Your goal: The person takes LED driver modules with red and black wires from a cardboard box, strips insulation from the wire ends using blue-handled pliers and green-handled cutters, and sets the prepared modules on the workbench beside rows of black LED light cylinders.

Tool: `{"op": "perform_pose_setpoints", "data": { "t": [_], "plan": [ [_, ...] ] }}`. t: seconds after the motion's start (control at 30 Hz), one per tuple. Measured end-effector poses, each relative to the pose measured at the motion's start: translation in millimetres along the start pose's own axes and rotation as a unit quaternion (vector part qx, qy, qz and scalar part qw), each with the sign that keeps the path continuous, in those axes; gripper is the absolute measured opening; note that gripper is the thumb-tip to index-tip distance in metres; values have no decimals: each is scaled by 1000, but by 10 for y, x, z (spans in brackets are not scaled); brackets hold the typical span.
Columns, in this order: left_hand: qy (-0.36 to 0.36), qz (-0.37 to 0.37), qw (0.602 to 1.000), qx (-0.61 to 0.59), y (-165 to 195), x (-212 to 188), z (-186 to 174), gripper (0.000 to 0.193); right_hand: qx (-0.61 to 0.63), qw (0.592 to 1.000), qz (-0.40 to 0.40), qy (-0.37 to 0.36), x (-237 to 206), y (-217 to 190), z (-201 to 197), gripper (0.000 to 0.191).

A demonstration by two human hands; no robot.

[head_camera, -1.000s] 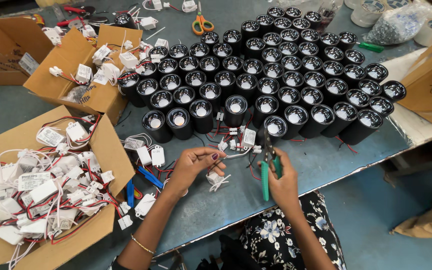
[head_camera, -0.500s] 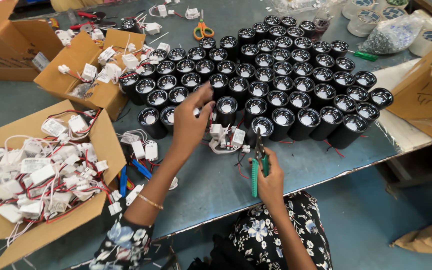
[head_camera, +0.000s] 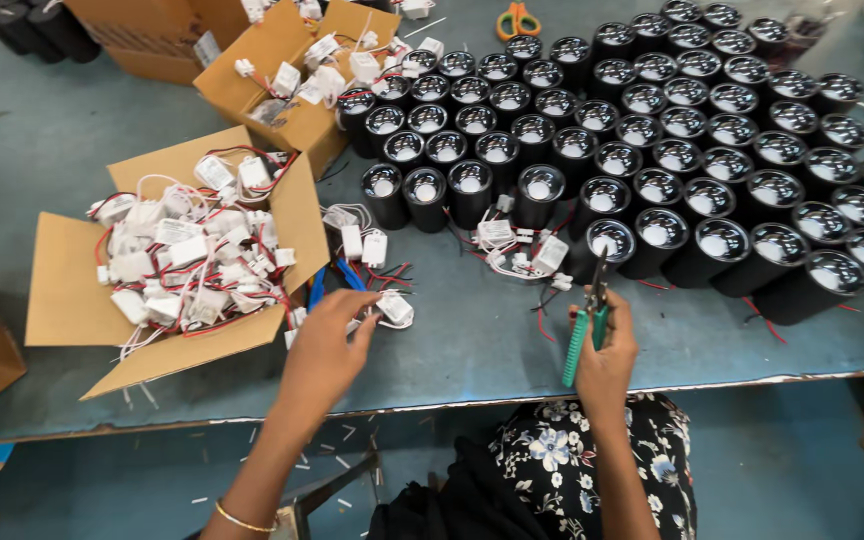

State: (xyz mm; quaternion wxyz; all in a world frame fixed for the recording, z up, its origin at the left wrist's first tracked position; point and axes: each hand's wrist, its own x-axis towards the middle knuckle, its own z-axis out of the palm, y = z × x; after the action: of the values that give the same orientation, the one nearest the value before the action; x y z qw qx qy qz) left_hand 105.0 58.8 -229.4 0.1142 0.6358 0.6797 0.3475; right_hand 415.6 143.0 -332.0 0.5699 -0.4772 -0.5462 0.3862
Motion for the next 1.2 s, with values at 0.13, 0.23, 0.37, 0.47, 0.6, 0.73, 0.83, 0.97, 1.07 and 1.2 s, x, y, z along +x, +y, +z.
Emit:
{"op": "perform_pose_setpoints", "data": {
  "t": [0.13, 0.23, 0.37, 0.47, 0.6, 0.73, 0.83, 0.97, 1.07, 1.2],
  "plan": [
    [37, 35, 993, 109, -208, -50, 114, 37, -7, 1000, -7, -4, -35, -7, 51, 31],
    [24, 38, 982, 183, -339, 55, 232, 29, -8, 1000, 8, 1, -79, -23, 72, 31],
    [-10, 23, 985, 170, -442, 189, 279, 13, -4, 1000, -1, 0, -131, -57, 88, 31],
    [-30, 17, 992, 118, -480, 260, 226, 11, -1, 1000, 2, 1, -134, -64, 102, 31],
    [-39, -6, 999, 37, -496, 259, 190, 10, -7, 1000, 0, -1, -125, -41, 101, 31],
    [-109, -119, 958, -235, -508, 255, 229, 11, -10, 1000, -7, -3, -123, -15, 113, 33],
    [-176, -140, 893, -389, -457, 263, 308, 12, -5, 1000, -9, -3, -132, -20, 130, 30],
    [-294, -99, 876, -369, -228, 60, 463, 10, -10, 1000, -6, -5, -148, -51, 116, 31],
    [-267, 68, 940, -202, -101, -107, 443, 11, -18, 1000, -2, -4, -155, -67, 95, 30],
    [-244, 111, 950, -158, -79, -50, 295, 30, -19, 1000, -2, -4, -146, -54, 80, 29]
  ]
}}
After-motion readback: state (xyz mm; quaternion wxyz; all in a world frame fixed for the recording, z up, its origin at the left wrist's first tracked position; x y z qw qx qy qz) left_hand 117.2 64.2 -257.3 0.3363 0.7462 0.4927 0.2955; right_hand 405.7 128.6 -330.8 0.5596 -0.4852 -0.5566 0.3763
